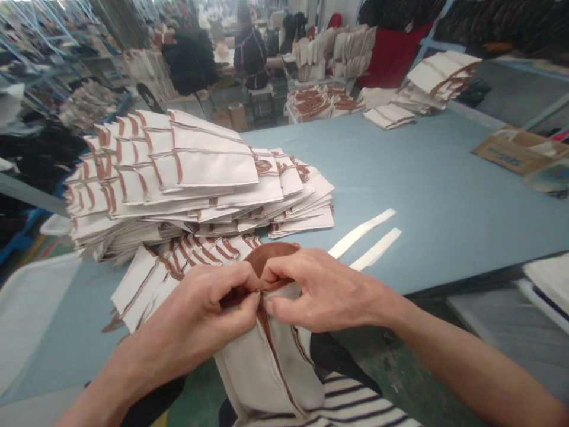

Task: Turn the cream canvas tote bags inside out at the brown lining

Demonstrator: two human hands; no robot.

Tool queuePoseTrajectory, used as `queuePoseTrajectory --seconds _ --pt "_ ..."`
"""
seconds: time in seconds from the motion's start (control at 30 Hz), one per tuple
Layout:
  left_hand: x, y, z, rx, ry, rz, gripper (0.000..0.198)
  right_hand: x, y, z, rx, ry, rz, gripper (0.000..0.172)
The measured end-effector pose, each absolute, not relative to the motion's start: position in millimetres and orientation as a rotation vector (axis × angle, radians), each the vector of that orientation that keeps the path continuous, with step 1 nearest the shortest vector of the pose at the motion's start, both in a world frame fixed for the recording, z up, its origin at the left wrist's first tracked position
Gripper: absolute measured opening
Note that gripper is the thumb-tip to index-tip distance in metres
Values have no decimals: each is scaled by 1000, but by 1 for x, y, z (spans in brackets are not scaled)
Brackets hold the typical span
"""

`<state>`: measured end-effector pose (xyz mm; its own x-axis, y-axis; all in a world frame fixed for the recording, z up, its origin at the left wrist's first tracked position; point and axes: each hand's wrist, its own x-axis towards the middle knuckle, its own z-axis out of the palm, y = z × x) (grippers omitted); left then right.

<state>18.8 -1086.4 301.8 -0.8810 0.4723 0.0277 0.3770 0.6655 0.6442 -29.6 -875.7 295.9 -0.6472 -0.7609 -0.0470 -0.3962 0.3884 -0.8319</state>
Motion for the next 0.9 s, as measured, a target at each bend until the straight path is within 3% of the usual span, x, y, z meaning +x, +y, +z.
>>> queuePoseTrajectory --seconds 0.37,0.9 --pt "18 -1096 302 705 2615 1058 21 -30 -878 282 -1012 2085 -1296 10" --pt "30 -1101 289 1248 2911 815 14 -31 -876 282 -1066 2076 -1366 9"
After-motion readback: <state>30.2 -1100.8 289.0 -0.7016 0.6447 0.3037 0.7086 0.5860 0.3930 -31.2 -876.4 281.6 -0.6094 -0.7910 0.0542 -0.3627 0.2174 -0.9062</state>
